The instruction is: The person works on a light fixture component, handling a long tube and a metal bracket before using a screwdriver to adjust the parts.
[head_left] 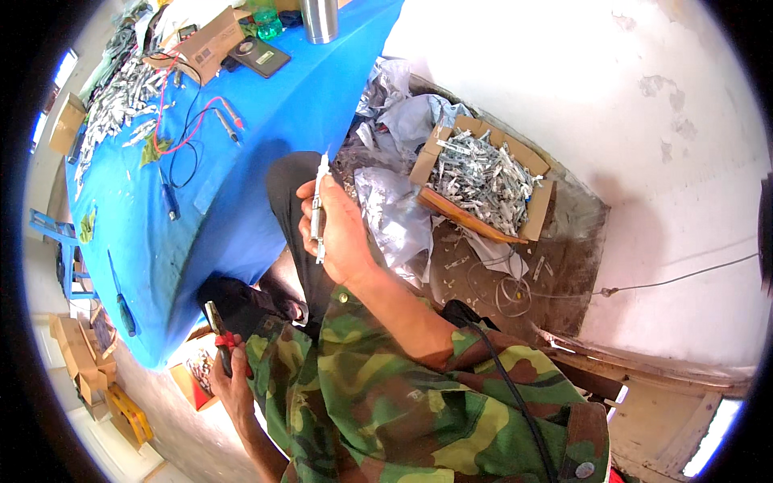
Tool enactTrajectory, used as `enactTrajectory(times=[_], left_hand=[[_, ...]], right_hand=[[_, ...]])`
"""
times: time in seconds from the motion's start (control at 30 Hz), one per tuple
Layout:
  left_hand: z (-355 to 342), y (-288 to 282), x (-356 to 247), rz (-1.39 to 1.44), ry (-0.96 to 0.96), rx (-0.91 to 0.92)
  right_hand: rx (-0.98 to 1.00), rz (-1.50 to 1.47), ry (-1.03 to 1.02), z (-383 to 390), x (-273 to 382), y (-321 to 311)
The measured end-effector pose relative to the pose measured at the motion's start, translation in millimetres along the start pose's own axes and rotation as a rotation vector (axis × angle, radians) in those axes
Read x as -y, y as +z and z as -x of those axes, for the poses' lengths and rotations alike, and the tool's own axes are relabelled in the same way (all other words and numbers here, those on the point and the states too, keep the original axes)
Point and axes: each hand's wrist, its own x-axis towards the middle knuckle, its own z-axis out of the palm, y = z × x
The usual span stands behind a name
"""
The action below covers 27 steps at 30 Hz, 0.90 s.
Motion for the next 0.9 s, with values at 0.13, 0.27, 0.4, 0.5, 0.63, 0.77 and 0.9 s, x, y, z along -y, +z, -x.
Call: enactTrajectory(times=[0.13, 0.27, 0.4, 0.5, 0.63, 0.77, 0.9], left_hand=[[3.6, 0.5, -2.5, 0.034, 0.011, -0.006], [8.6, -3.7, 3.5, 0.072, -0.016, -0.022], [18.1, -0.7, -9.3, 0.055, -0.029, 0.021], [20.5, 4.1, -21.6, -0.007, 0.091, 0.093], [25.0, 13.6, -29.5, -0.118, 0.263, 0.142], [29.4, 21.6, -33.9, -0.166, 0.288, 0.223], [32.8, 27.8, -42.0, -0.161, 0.267, 0.264]], right_hand=[[0.071, 0.043, 0.043, 5.6, -16.0, 11.1], [0.103, 0.051, 0.167, 9.2, -35.8, 18.2], [0.131, -0.008, 0.310, 10.1, -54.4, 14.3], [0.130, -0.033, 0.356, 12.7, -56.4, 10.6], [0.228, 0.018, 0.374, 16.3, -63.6, 2.8], [0.224, -0.014, 0.457, 18.8, -66.5, 2.8], [0.232, -0.078, 0.497, 15.3, -71.1, -5.4]])
